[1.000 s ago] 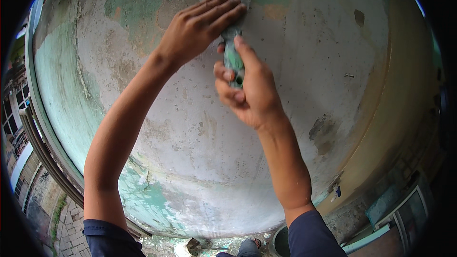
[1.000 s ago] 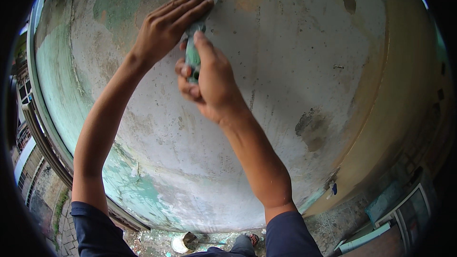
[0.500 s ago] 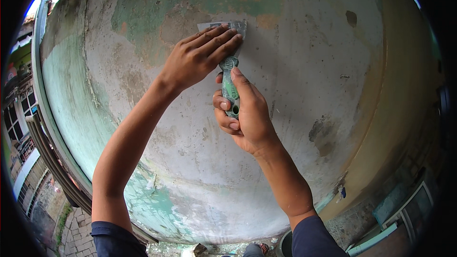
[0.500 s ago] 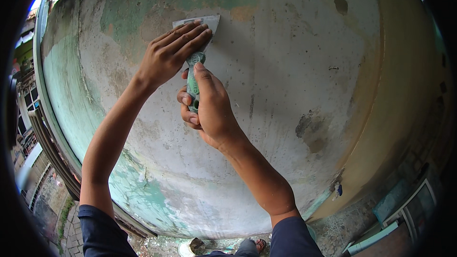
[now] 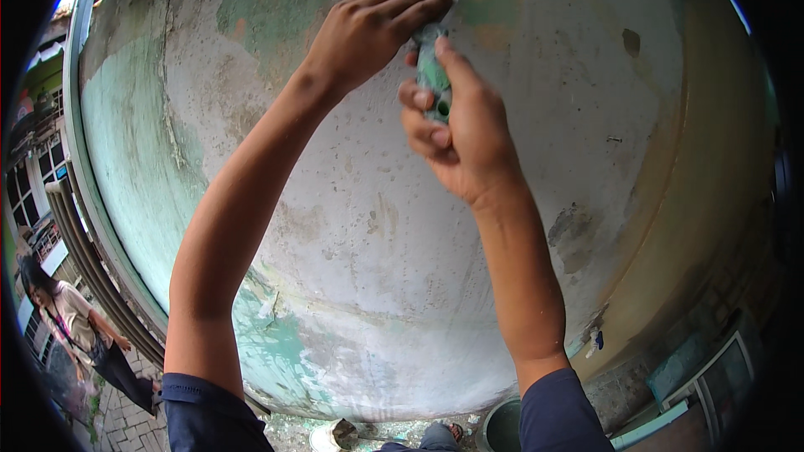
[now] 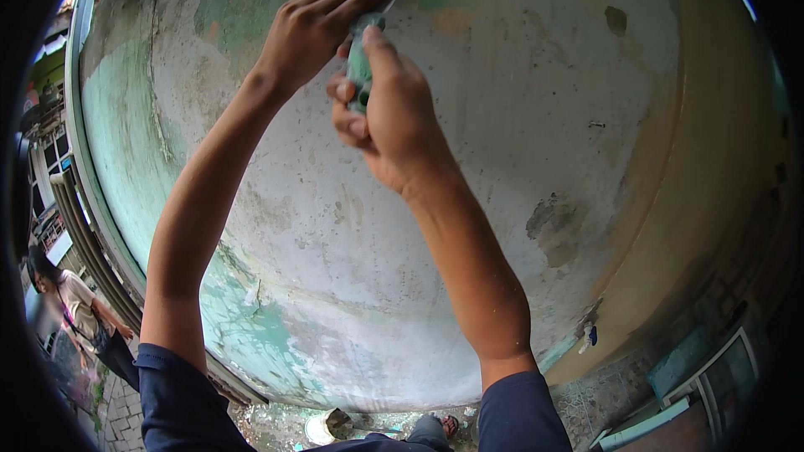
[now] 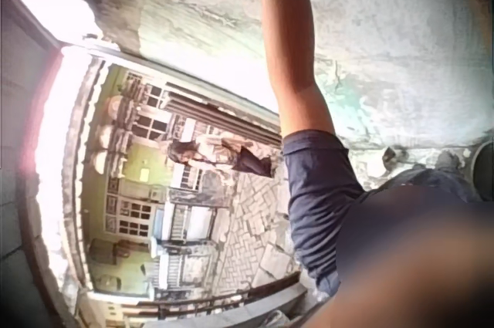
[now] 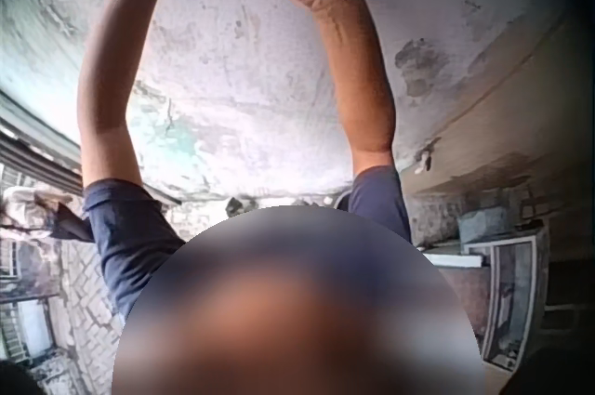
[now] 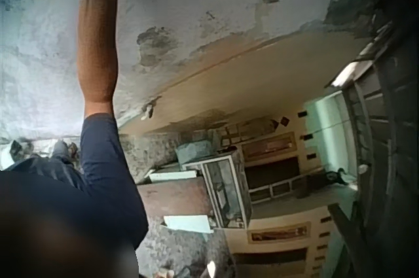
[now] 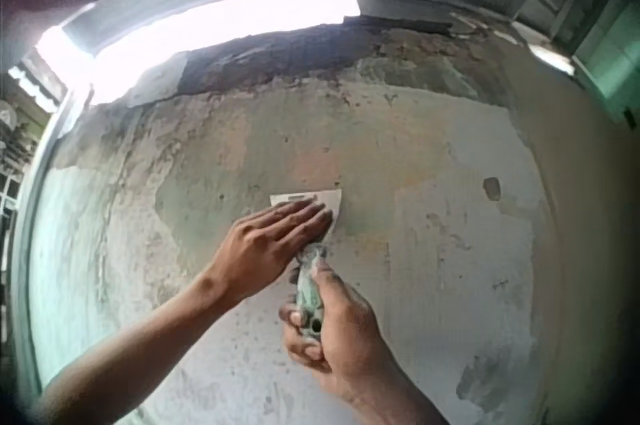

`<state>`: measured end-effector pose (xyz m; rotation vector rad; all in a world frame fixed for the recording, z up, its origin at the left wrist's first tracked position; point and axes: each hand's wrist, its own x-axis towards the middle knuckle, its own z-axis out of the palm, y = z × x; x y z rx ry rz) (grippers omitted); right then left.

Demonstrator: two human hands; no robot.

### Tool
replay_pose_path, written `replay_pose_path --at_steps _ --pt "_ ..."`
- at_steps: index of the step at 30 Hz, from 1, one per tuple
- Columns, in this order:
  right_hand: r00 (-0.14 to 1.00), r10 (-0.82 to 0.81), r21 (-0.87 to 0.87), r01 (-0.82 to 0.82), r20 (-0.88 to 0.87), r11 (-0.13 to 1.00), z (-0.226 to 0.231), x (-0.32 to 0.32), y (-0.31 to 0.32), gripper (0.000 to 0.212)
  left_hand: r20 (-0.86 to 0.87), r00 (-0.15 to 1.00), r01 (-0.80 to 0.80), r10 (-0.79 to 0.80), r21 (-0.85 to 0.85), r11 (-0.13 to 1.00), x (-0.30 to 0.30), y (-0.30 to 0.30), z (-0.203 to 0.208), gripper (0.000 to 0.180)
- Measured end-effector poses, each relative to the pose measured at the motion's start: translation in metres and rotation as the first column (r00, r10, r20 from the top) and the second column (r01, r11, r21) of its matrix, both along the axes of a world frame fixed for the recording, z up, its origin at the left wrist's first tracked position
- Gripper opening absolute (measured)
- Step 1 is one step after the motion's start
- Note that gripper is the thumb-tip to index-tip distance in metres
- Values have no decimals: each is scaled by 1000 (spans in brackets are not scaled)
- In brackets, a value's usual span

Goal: The person scrapes old paint or plaster from a weathered wall using a putty knife.

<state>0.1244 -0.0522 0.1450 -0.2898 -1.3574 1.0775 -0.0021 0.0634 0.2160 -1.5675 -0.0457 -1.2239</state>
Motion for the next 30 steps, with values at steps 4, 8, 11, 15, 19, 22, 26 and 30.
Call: replay_pose_path --at_steps 4,8,11,15,19,22,26,30 --pt "998 56 -66 -54 18 996 -42 5 -10 37 -17 999 -39 40 44 998 -1 -7 -42 43" --pt "995 96 -150 -99 -27 984 -53 0 0 35 -62 991 -120 116 -57 991 -9 -2 -58 44" --pt "996 80 -162 -84 -28 983 -47 -3 4 35 -47 991 -129 126 -67 989 -10 0 -53 45" --pt "990 140 -171 -144 -34 975 -38 -2 2 35 -56 994 -100 97 -54 993 -10 3 -44 43" --pt "984 160 -131 -169 -74 977 -21 -16 13 34 -96 994 -59 50 -93 994 -17 9 -19 43" --pt "985 147 -44 -151 -90 988 8 -24 23 32 -42 996 -75 73 -51 996 -23 9 9 44" --pt "997 70 -33 -71 -31 997 -13 -26 5 33 -17 995 -95 95 -5 995 -28 -3 -10 44" --pt "997 69 -79 -71 -20 994 -49 -12 -3 34 -64 991 -116 115 -16 993 -13 -4 -48 45"
